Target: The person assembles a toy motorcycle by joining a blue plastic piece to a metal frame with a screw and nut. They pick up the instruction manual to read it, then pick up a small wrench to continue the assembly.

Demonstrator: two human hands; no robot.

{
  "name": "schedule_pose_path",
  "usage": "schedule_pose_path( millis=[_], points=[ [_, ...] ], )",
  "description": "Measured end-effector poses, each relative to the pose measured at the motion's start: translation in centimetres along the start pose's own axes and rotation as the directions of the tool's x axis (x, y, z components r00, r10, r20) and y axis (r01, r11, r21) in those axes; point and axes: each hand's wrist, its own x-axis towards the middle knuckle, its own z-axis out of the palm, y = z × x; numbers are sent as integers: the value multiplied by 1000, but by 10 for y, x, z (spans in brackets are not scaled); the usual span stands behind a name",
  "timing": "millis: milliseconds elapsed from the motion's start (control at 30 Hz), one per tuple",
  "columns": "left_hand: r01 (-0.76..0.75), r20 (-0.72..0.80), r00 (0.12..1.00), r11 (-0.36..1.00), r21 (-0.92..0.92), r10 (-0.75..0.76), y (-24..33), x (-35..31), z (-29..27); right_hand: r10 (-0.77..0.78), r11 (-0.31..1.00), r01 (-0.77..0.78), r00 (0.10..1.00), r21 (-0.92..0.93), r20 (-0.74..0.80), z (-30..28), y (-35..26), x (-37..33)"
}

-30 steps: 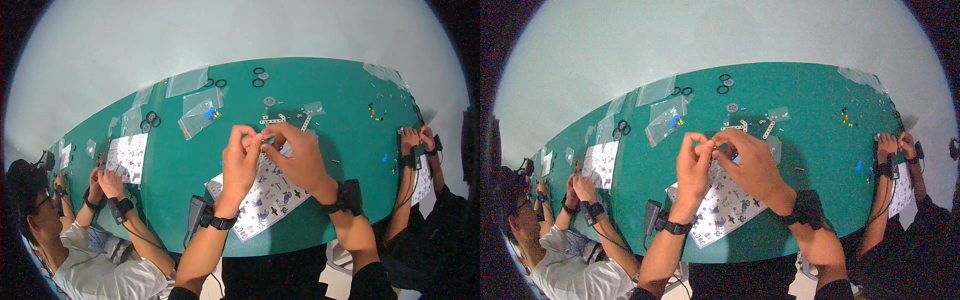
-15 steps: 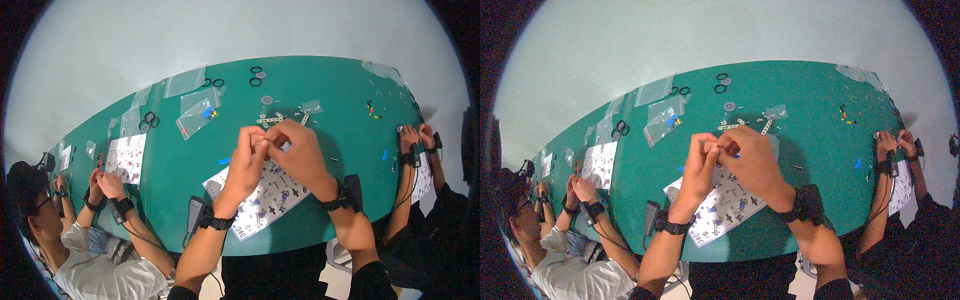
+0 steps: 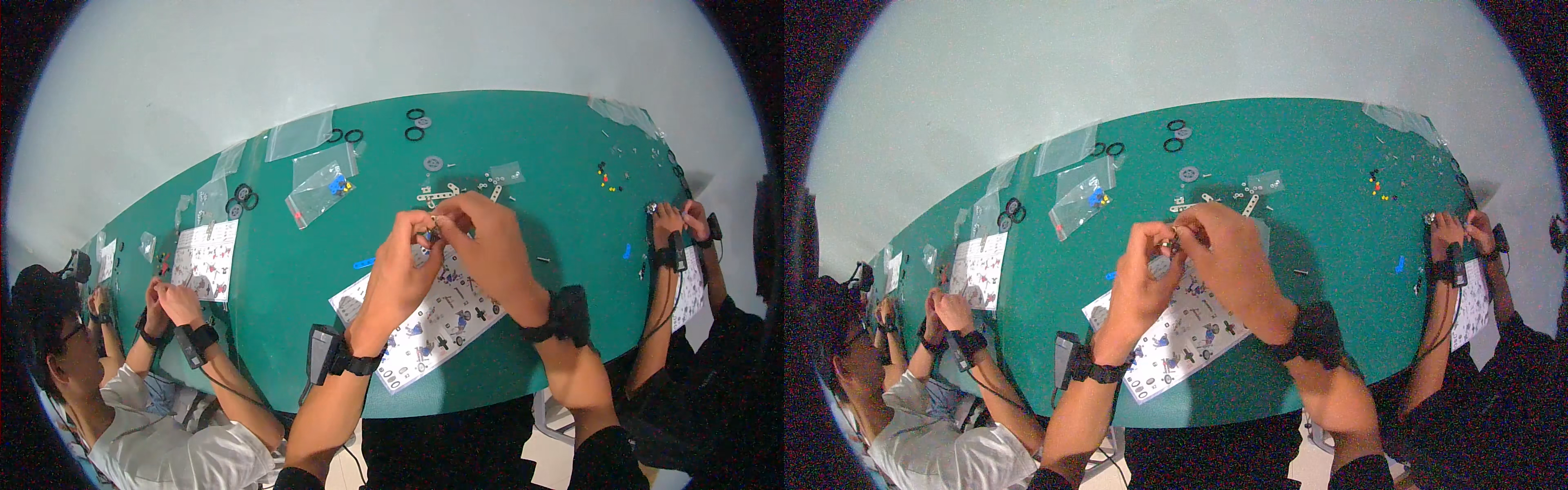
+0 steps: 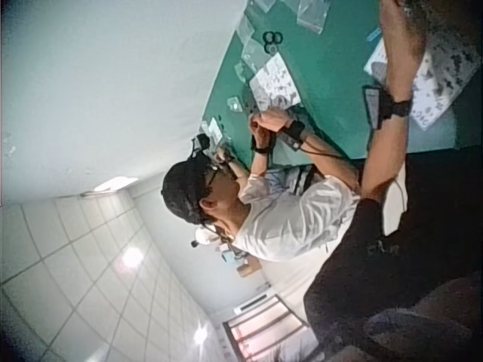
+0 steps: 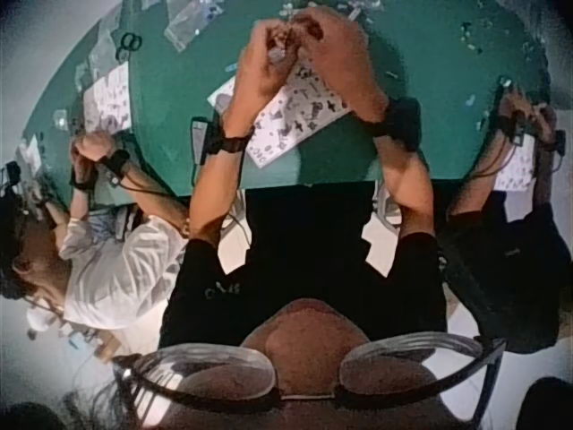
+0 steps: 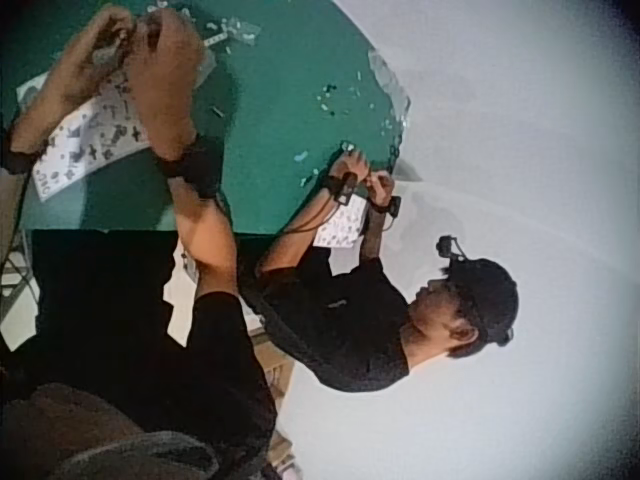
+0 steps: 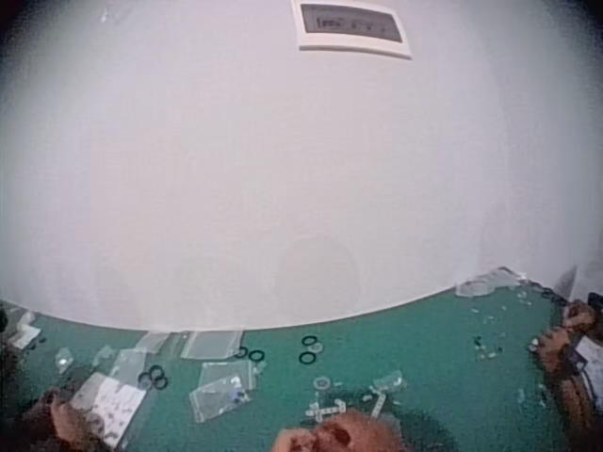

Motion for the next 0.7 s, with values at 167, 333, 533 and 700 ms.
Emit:
schedule_pose_path(
  millis=[167, 333, 533, 700],
  points=[
    [-14, -197, 980, 961, -277, -42, -10, 5, 1, 278, 921, -318, 942, 227, 191, -5, 3, 5],
    [45, -168, 980, 943, -328, -106, -13, 5, 1, 209, 905, -264, 959, 332, 192, -4, -4, 4],
    [83, -121, 982, 907, -414, -145, -9, 4, 1, 154, 942, -201, 970, 269, 186, -5, 4, 4],
    [29, -115, 991, 941, -338, -72, -12, 3, 1, 140, 964, -168, 979, 204, 148, -4, 0, 2]
  ],
)
